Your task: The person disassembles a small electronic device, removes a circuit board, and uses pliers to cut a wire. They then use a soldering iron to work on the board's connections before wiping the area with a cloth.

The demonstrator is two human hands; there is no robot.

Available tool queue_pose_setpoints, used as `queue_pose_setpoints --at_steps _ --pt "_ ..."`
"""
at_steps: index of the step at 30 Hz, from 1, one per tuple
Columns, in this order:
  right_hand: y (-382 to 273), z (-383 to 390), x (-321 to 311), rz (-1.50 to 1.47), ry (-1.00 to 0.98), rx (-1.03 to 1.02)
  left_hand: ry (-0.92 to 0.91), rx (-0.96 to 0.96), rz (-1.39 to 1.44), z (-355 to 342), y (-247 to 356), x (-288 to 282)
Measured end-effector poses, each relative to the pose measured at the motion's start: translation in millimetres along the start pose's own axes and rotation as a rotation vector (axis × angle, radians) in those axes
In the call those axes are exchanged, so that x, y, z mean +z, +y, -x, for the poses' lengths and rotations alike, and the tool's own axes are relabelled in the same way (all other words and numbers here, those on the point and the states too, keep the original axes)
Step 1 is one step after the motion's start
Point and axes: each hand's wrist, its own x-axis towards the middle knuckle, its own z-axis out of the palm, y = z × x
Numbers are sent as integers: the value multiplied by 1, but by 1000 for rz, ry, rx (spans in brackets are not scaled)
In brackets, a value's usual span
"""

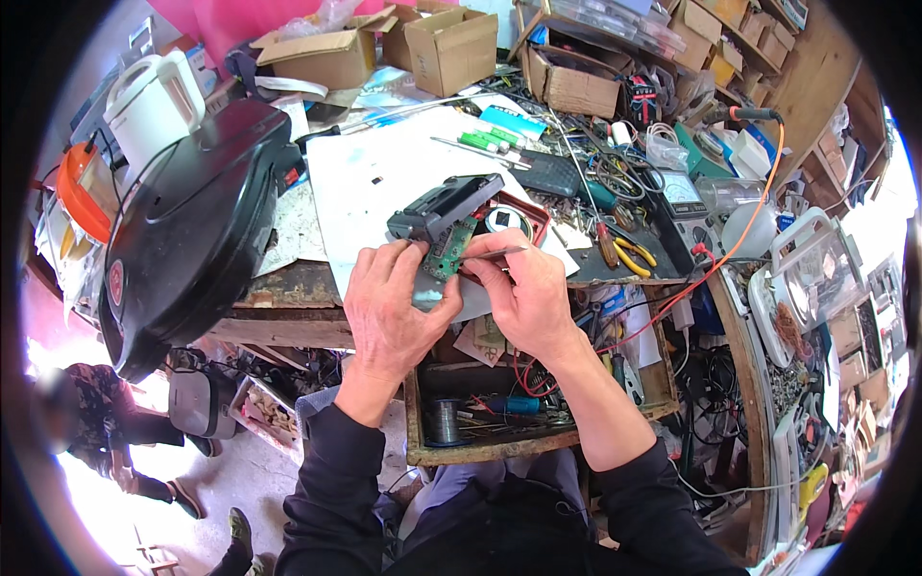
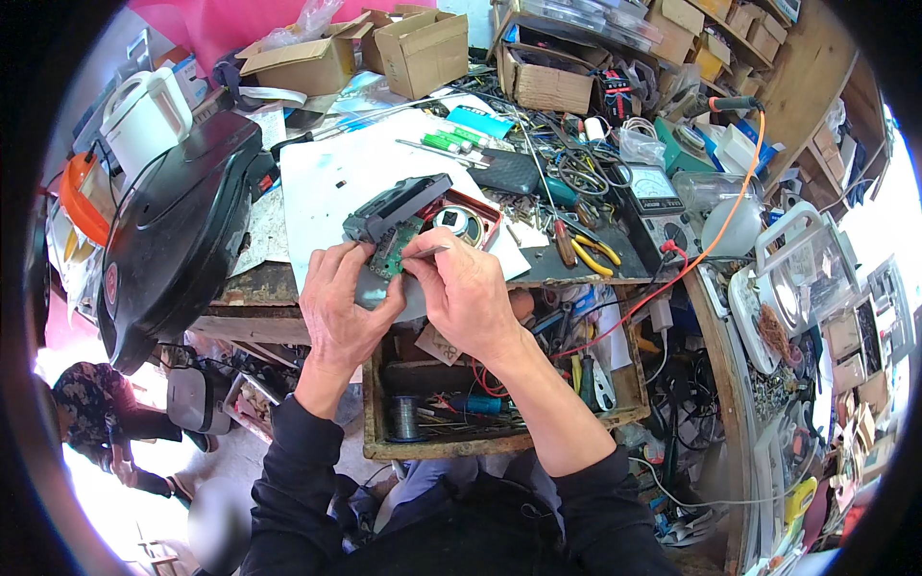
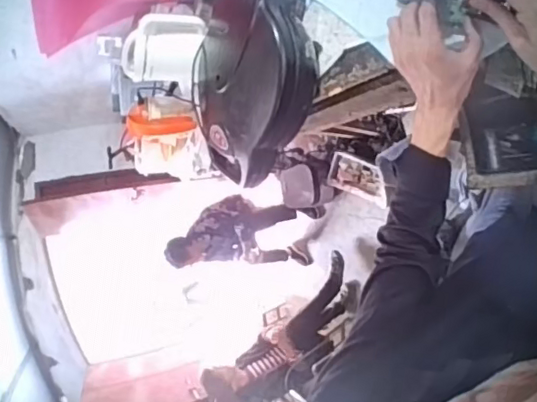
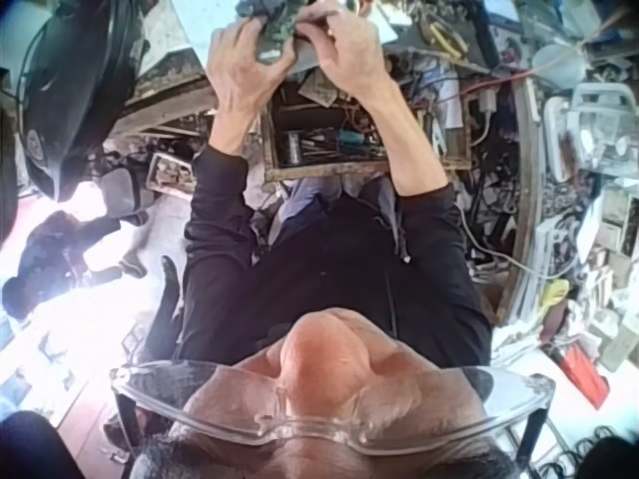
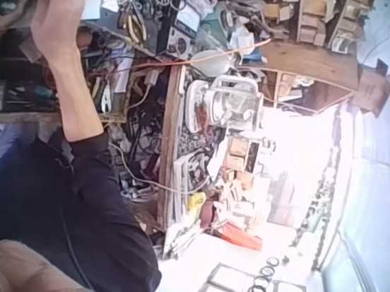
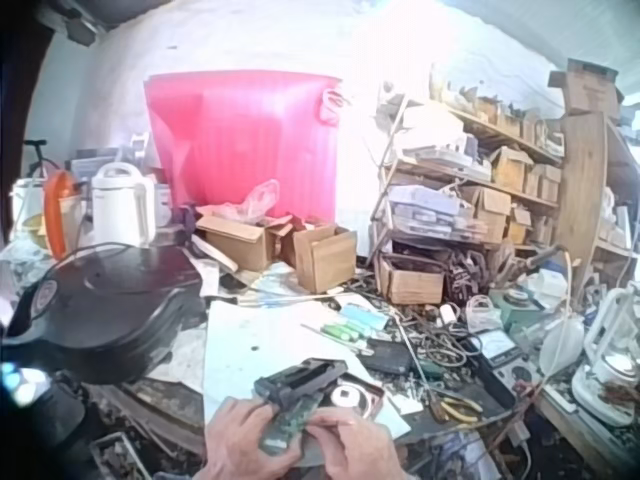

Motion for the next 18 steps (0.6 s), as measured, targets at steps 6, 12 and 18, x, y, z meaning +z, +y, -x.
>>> queue_pose_setpoints --at_steps 6,12,18 --pt "0 0 0 -6 3 17 2 4 -4 -1 0 0" --pt "1 1 -1 6 1 -6 0 -3 -3 0 0 0" --pt "-1 0 -2 6 -7 6 -2 -2 -9 0 0 0"
